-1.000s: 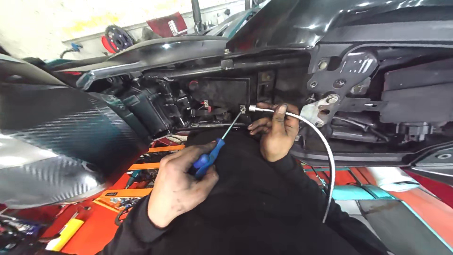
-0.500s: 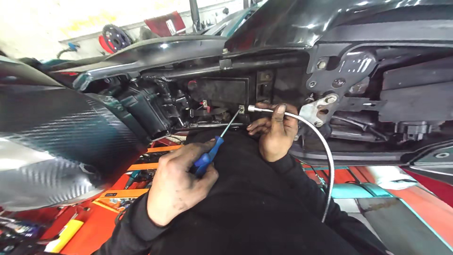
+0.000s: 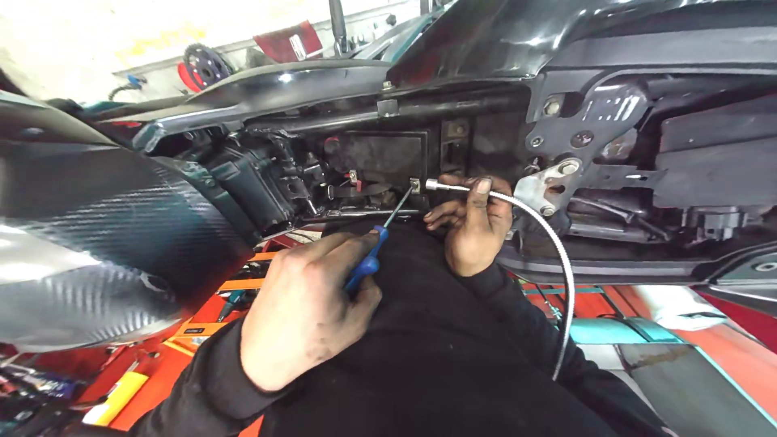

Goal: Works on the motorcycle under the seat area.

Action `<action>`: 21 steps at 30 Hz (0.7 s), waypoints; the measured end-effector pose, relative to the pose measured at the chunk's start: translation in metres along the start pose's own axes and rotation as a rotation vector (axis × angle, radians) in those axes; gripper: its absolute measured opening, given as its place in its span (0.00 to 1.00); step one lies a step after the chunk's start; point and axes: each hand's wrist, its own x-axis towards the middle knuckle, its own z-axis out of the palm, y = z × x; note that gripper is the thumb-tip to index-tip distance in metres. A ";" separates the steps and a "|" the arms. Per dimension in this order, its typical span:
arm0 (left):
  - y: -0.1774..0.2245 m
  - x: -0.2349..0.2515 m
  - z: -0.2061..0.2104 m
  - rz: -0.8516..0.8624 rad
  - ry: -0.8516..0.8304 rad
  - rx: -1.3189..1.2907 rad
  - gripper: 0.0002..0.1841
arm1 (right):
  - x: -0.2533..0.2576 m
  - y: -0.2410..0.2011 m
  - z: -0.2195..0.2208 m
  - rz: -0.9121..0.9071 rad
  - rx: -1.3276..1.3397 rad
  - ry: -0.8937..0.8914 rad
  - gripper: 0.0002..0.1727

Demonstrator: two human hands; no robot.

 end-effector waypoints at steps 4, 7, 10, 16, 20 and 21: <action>0.003 0.005 -0.003 0.007 -0.007 0.020 0.19 | 0.000 -0.001 -0.001 -0.013 -0.005 -0.006 0.14; 0.007 0.002 -0.004 -0.029 0.007 0.017 0.18 | -0.001 0.000 -0.002 -0.006 -0.013 -0.006 0.15; 0.010 -0.003 -0.001 -0.038 0.022 0.024 0.18 | -0.001 0.000 -0.003 -0.007 -0.021 -0.013 0.15; 0.011 -0.003 -0.001 -0.050 0.037 0.011 0.18 | 0.001 -0.002 -0.002 0.049 -0.057 -0.012 0.14; 0.011 -0.002 -0.003 -0.062 0.035 0.019 0.18 | 0.001 -0.002 -0.001 0.070 -0.052 0.001 0.14; 0.011 -0.002 -0.003 -0.066 0.031 0.023 0.18 | 0.001 -0.002 -0.001 0.070 -0.050 0.001 0.14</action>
